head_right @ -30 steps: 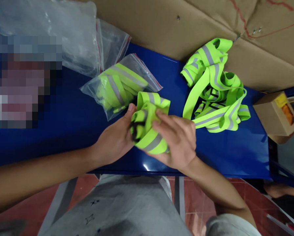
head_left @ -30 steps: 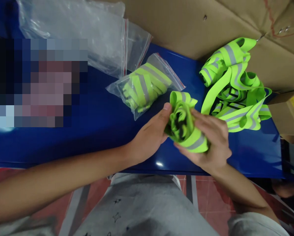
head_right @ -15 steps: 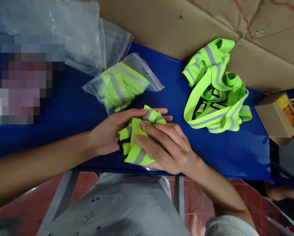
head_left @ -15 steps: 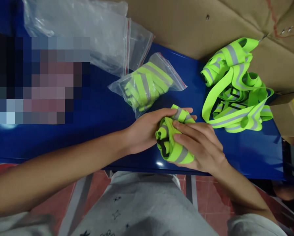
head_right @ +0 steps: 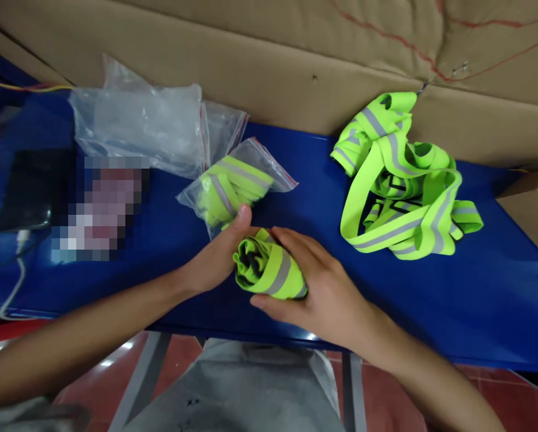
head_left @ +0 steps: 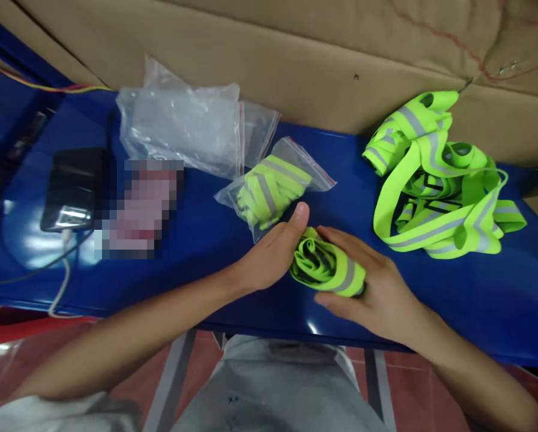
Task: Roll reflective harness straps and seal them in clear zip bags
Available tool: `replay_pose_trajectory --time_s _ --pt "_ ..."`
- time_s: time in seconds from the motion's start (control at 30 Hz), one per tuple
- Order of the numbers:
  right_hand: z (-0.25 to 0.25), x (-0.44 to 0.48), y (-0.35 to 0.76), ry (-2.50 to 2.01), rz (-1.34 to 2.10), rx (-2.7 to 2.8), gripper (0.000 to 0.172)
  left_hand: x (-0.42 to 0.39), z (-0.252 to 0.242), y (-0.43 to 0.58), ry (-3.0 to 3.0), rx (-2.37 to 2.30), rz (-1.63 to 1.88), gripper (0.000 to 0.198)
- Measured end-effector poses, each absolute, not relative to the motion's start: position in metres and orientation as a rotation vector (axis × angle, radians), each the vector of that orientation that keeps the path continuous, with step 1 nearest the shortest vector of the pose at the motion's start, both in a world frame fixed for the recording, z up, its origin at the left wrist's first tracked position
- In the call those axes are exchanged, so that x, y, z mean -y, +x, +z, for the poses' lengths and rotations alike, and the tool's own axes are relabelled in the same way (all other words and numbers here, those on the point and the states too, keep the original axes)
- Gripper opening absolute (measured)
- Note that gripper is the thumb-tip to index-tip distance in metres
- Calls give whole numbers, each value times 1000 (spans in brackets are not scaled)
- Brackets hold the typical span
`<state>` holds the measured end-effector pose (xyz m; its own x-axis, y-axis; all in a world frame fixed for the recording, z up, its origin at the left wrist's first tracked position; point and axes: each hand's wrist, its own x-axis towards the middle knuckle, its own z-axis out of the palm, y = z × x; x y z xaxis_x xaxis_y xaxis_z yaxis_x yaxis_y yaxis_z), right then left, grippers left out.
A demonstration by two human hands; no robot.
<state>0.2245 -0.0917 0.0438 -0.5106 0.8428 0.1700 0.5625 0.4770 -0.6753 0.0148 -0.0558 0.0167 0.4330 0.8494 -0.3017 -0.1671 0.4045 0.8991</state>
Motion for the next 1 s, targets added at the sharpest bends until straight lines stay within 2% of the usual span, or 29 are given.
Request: replay_pose_trajectory --time_s 0.13,0.3,0.43,0.53,0.6,0.67,0.7,0.73,0.83,1.0 --pt "24 97 212 -1092 392 2432 84 51 25 16 721 -945 650 66" --pt "19 95 209 -895 132 2498 66 52 46 18 603 -836 701 57" --pt "27 90 215 -830 394 2284 60 51 67 0 1019 -861 837 48" --pt "30 84 220 -1020 705 1989 55 27 79 -39 1787 -1056 1009 39" --pt "28 78 222 -1120 864 1812 49 -1 83 -72 2348 -1249 908 49" --pt "24 71 224 -1176 983 1693 45 -29 82 -101 2636 -1364 632 75" --pt "22 68 224 -1195 1027 1657 43 -41 79 -111 2689 -1410 524 87" --pt "20 65 225 -1207 1053 1633 42 -51 76 -117 2712 -1423 447 89" --pt "15 60 225 -1210 1077 1619 43 -65 71 -121 2667 -1407 402 80" --pt "16 56 224 -1213 1092 1563 49 -62 101 -118 2718 -1446 361 90"
